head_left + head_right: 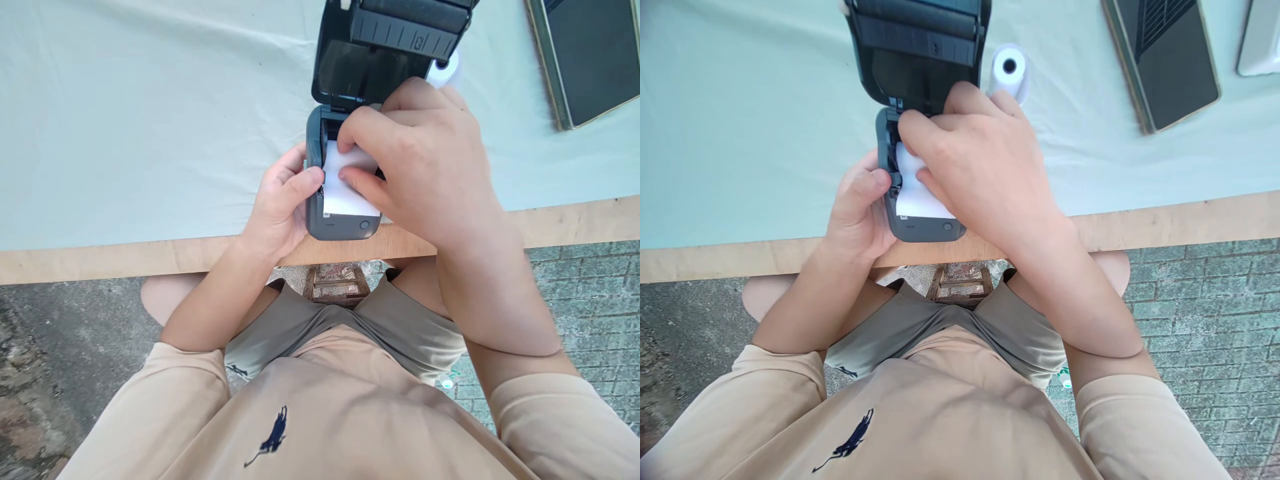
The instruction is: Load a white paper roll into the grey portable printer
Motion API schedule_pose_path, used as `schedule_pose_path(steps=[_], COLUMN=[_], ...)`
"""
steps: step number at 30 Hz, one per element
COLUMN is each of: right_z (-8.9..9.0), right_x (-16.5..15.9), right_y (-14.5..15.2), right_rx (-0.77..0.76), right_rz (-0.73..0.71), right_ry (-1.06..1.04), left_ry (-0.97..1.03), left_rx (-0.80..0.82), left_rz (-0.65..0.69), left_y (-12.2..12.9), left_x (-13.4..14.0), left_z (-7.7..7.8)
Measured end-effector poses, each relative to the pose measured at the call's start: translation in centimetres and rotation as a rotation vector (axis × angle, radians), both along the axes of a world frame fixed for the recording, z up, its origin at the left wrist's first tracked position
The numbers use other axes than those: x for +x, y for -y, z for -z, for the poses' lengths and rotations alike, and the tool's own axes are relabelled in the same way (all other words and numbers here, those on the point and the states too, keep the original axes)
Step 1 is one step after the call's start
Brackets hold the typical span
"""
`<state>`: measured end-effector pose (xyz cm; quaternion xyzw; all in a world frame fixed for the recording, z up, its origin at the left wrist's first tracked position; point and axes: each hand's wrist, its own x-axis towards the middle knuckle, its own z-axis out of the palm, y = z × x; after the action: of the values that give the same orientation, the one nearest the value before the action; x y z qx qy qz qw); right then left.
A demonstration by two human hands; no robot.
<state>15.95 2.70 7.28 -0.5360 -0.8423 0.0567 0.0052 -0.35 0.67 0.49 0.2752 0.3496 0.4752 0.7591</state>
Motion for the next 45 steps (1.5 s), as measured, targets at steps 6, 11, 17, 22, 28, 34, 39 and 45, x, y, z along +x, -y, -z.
schedule_pose_path(steps=[6,11,17,22,28,34,39,45], right_z=[-0.3,-0.9,-0.7,0.2,0.8,2.5,3.3,2.6], right_x=[0.3,1.6,2.2,2.2,1.6,1.1,1.3,2.7], right_y=[-0.3,0.1,1.2,1.6,1.5,1.8,2.2,0.5], right_rx=[-0.007,0.113,0.086,0.156,0.142,0.288,0.189,0.390], right_rz=[-0.037,-0.153,-0.312,-0.367,-0.312,-0.367,-0.311,-0.184], right_ry=[-0.039,-0.199,-0.105,-0.093,-0.208,-0.364,-0.376,-0.841], left_ry=[0.028,0.059,0.048,-0.008,-0.016,0.043,-0.142,-0.142], left_rx=[0.021,-0.022,-0.075,-0.057,-0.011,0.023,0.042,0.066], left_rz=[-0.004,-0.003,-0.022,-0.010,-0.002,0.010,-0.070,-0.045], left_y=[0.1,0.2,0.3,0.2,-0.2,-0.1,0.3,0.3], left_x=[0.0,0.0,0.3,0.3,0.1,0.0,0.0,-0.1], left_z=[-0.1,-0.7,-1.3,-1.0,-0.4,0.0,0.3,0.9])
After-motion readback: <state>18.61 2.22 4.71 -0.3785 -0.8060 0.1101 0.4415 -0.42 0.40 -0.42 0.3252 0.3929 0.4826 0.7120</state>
